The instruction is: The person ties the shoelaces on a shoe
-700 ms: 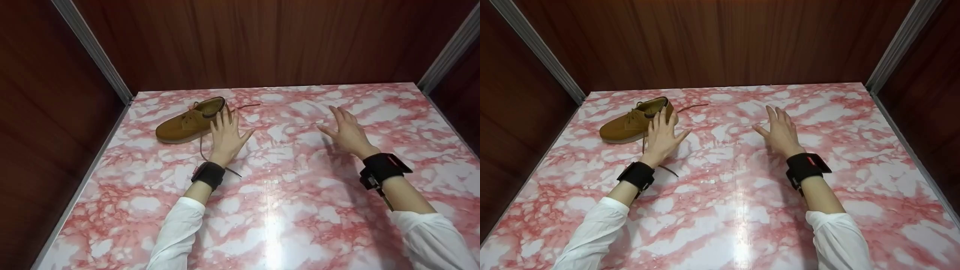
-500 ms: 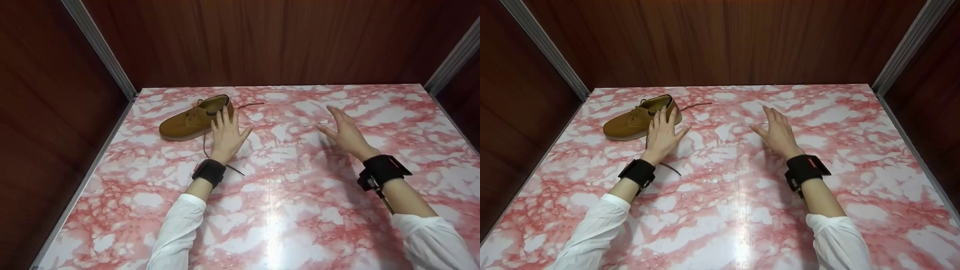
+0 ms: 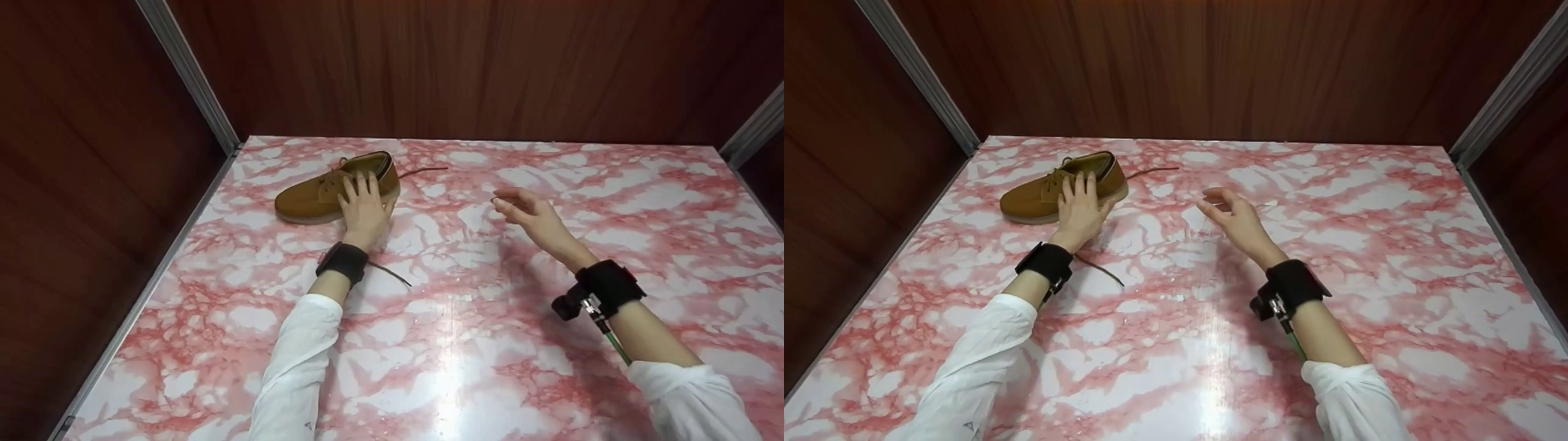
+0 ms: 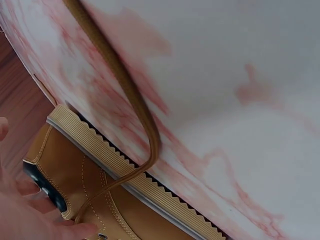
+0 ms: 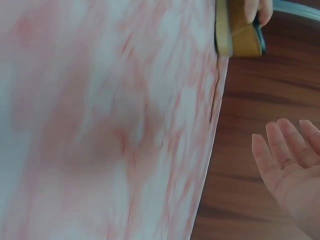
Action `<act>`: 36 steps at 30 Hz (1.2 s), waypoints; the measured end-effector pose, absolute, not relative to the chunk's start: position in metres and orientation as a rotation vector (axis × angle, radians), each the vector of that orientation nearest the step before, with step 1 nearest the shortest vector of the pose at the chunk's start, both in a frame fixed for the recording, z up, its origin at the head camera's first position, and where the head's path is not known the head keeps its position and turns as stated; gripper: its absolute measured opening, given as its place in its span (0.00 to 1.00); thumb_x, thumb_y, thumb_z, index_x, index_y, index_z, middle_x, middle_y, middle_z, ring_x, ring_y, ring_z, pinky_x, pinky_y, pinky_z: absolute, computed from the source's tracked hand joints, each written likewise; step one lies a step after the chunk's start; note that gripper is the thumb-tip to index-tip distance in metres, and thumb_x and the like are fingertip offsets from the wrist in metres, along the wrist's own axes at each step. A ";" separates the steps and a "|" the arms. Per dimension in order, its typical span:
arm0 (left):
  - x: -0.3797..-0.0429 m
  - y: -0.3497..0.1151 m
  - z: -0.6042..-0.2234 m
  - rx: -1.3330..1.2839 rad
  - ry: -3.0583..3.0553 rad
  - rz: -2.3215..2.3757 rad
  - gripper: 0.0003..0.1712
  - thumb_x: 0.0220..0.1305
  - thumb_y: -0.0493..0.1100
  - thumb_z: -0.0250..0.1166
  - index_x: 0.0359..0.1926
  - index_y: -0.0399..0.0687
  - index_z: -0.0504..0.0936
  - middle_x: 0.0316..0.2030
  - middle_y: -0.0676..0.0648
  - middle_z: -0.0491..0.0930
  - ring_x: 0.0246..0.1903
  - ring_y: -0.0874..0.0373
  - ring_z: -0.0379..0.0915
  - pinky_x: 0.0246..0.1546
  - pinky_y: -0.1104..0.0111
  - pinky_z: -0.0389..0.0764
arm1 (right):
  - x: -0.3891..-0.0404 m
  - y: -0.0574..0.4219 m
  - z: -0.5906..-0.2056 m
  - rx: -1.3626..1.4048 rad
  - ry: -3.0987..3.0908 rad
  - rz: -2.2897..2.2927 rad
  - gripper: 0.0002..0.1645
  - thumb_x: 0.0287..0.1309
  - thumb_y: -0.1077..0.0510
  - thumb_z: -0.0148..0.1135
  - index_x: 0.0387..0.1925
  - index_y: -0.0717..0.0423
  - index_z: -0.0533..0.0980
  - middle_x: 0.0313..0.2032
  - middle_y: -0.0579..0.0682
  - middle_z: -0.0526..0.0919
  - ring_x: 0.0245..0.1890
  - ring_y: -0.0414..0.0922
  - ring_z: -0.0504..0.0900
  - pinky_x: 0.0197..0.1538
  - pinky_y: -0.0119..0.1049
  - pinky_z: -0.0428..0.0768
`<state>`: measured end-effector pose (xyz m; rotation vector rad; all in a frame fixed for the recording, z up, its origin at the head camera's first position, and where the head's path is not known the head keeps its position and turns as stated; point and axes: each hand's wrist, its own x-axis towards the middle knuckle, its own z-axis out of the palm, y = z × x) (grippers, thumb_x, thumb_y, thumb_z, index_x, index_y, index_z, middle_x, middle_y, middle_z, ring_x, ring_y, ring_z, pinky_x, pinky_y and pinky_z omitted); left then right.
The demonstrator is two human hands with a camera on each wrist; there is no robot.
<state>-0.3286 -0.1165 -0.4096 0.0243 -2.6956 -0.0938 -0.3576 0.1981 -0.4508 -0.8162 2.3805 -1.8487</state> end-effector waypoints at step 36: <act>-0.269 -0.067 -0.409 -0.479 -2.631 -0.286 0.19 0.44 0.51 0.49 0.35 0.43 0.63 0.43 0.41 0.50 0.43 0.46 0.38 0.31 0.73 0.62 | -0.271 0.112 -0.370 -0.687 2.380 -1.752 0.19 0.45 0.55 0.44 0.41 0.58 0.60 0.40 0.54 0.63 0.37 0.44 0.64 0.34 0.41 0.62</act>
